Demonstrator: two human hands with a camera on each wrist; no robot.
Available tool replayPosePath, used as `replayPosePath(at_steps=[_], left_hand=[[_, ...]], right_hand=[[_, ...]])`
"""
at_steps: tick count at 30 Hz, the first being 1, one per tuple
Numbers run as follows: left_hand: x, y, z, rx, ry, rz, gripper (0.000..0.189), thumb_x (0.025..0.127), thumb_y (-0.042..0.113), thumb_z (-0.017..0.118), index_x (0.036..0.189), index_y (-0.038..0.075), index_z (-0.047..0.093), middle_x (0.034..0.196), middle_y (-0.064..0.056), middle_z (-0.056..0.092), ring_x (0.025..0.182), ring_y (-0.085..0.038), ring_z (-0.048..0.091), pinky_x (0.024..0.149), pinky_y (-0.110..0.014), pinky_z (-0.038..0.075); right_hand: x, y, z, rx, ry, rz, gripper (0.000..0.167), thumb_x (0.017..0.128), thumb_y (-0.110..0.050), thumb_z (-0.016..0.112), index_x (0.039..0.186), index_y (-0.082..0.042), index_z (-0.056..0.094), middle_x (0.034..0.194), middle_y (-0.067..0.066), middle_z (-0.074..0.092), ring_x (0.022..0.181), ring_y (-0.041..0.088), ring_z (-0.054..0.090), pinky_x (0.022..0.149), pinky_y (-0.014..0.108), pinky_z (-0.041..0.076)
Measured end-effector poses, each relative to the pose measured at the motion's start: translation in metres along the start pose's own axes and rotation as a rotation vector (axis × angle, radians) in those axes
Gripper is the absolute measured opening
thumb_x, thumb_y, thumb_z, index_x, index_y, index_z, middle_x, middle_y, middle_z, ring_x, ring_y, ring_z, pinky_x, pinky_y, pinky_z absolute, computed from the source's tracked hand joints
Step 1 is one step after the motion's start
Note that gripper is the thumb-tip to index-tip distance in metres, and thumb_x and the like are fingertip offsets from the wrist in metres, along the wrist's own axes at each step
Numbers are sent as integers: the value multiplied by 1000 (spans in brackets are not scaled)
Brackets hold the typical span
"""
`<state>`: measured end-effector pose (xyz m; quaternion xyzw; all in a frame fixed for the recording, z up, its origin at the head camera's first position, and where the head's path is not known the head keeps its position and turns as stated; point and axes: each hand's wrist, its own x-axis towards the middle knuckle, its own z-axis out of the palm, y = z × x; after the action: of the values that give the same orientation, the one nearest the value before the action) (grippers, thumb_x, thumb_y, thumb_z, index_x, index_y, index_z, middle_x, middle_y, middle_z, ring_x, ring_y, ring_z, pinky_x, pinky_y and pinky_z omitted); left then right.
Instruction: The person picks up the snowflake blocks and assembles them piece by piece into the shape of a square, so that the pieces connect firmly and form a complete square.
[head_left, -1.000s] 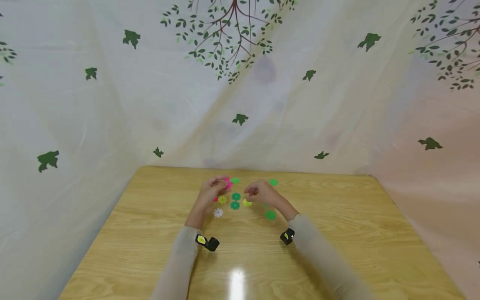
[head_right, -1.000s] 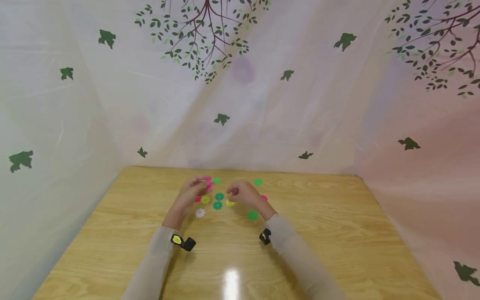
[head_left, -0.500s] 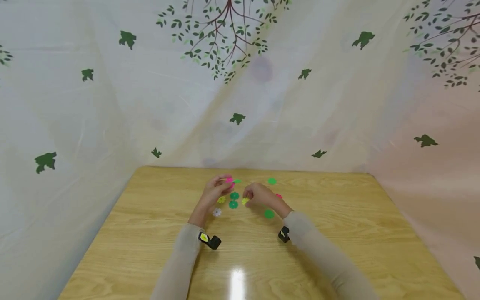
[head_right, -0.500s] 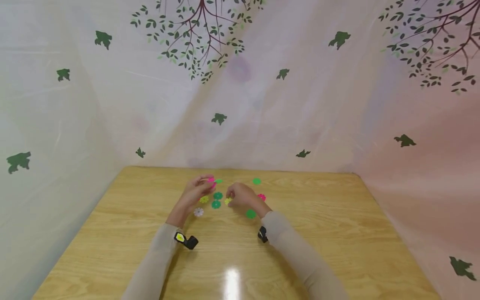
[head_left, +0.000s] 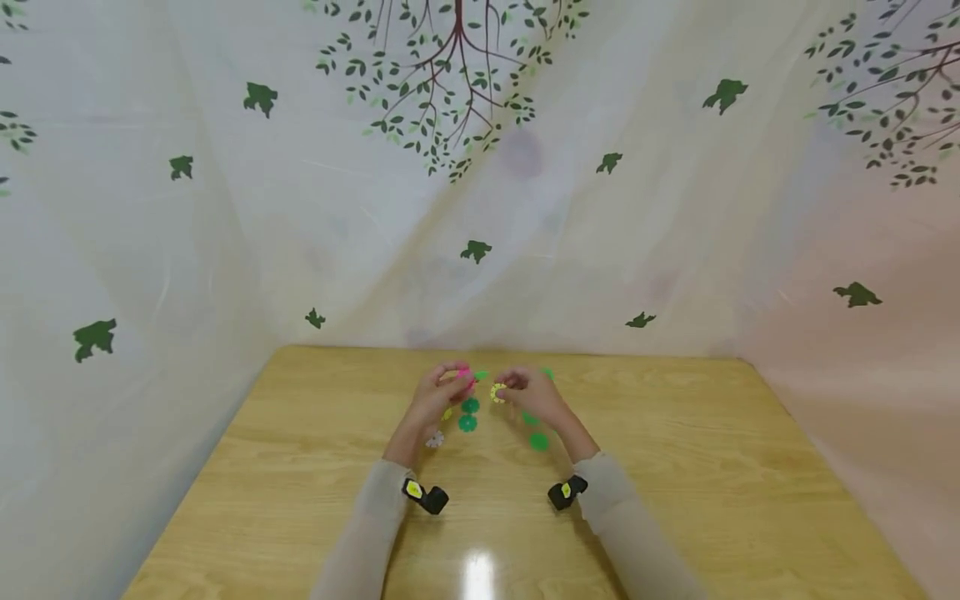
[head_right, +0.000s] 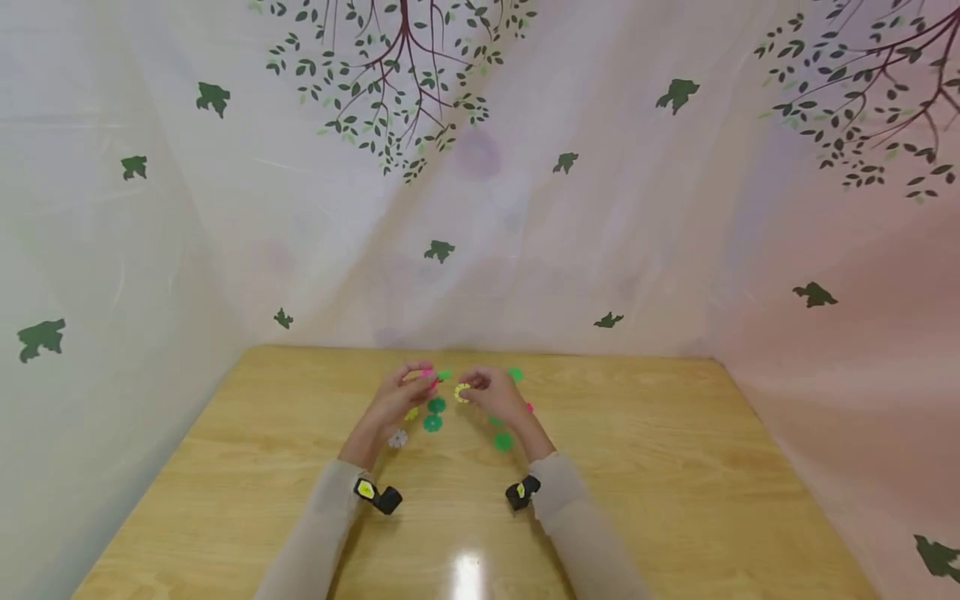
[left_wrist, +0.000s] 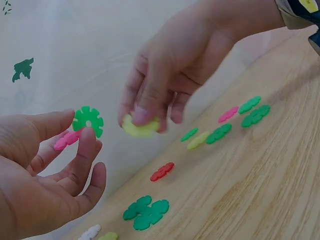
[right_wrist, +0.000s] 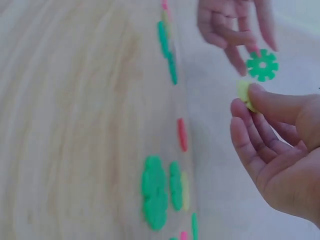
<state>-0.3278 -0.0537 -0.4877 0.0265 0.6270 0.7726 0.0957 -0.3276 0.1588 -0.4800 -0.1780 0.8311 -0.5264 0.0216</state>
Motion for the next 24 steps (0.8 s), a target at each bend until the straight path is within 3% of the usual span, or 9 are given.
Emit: replayPosePath(at_steps=[4,7,12,15,19,22,24], left_hand=[[-2,-3,1,14,-10,2,44,100,12,66,136,-8,51,86,3,72,83,-11,71,83,-25,59],[-3,-3,1,13,-3,-1,43,100,13,67,135,-7,52,86,4,72,81,-10,71,88,-31,60],[-6,-3,1,6,12,0,39,99,11,67,133,-4,54,93,-3,72,78,-8,69,94,-37,59],[-7,-3,1,15,7,2,38,99,10,67,132,-4,54,98,-4,72,81,-12,71,96,-40,58],[-9,-3,2,12,-31,6,40,99,10,66,135,-5,53,111,-14,73,93,-22,75,96,-44,58],[-10,-3,3,-5,-72,15,41,100,10,65,136,-7,54,117,-16,72,101,-22,75,94,-38,60],[-9,-3,4,-37,-91,20,40,100,9,64,135,-9,56,114,-10,73,102,-18,74,94,-32,59]], right_hand=[[-1,-10,0,121,134,23,23,93,-9,74,112,5,70,100,22,72,87,35,71,77,50,61],[0,-15,4,195,190,31,26,94,-9,74,113,7,69,102,26,72,94,45,70,81,55,60],[0,-16,10,267,265,28,24,94,-6,73,112,9,70,99,28,71,87,43,72,78,53,61],[-1,-16,11,293,286,16,23,94,-4,72,112,9,71,97,27,71,82,37,74,76,49,62],[-2,-17,11,322,279,14,23,94,-1,71,113,11,70,99,32,70,77,28,74,73,44,63],[-6,-27,10,316,271,22,23,94,0,70,113,13,69,101,36,68,80,36,73,77,49,62],[-8,-34,8,295,266,23,23,94,1,69,114,14,69,102,36,67,85,46,70,80,54,60]])
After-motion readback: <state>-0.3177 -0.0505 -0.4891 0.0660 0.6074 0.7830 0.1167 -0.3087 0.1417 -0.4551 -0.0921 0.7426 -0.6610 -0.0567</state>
